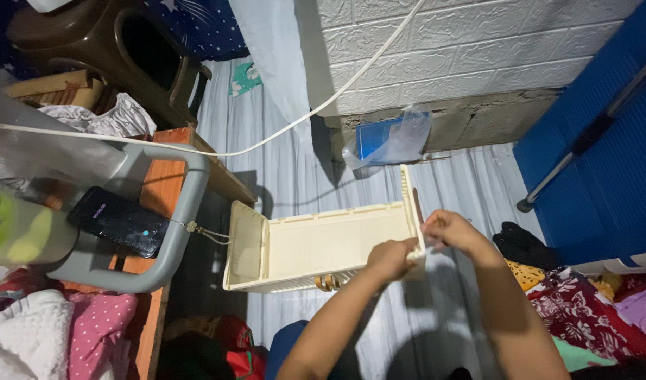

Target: The person opens a stack of beige plastic storage boxes, removes the top box, and then repeatedly takes apart and reassembles the box by detaching and reattaching its side panels and lid. The person handles the box components by hand without using tools.

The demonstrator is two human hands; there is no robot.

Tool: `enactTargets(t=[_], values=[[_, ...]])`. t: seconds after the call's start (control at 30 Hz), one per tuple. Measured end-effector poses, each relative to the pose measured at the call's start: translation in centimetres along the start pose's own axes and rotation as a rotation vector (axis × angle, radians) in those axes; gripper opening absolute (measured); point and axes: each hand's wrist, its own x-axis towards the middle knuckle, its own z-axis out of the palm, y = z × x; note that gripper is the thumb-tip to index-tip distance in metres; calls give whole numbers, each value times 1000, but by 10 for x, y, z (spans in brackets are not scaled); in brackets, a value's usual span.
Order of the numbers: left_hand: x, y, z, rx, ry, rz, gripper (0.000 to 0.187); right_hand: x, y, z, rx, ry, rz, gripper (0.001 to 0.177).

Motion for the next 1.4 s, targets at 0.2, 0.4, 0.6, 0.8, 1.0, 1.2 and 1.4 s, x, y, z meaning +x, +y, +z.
enactTargets(t=[0.2, 0.4, 0.6, 0.8, 1.0, 1.2, 1.4], values=[[15, -9, -1, -106, 19, -69, 54, -24, -15, 8, -12, -151, 160, 19], [29, -24, 28, -161, 12, -15, 45, -22, 1, 10, -171, -107, 167, 27], [29, -23, 26, -116, -43, -53, 37, -30, -14, 22, -111, -63, 138, 48], [30, -23, 4, -221, 26, -24, 33, -61, -63, 54, -709, 94, 82, 95], [25, -28, -13, -250, 13, -46, 26, -71, -83, 61, -915, 114, -181, 87], [13, -26, -17, -142, 75, -55, 26, -61, -81, 64, -941, 106, -218, 83], [11, -24, -15, -80, 116, -19, 28, -60, -78, 62, -846, 102, -294, 82]])
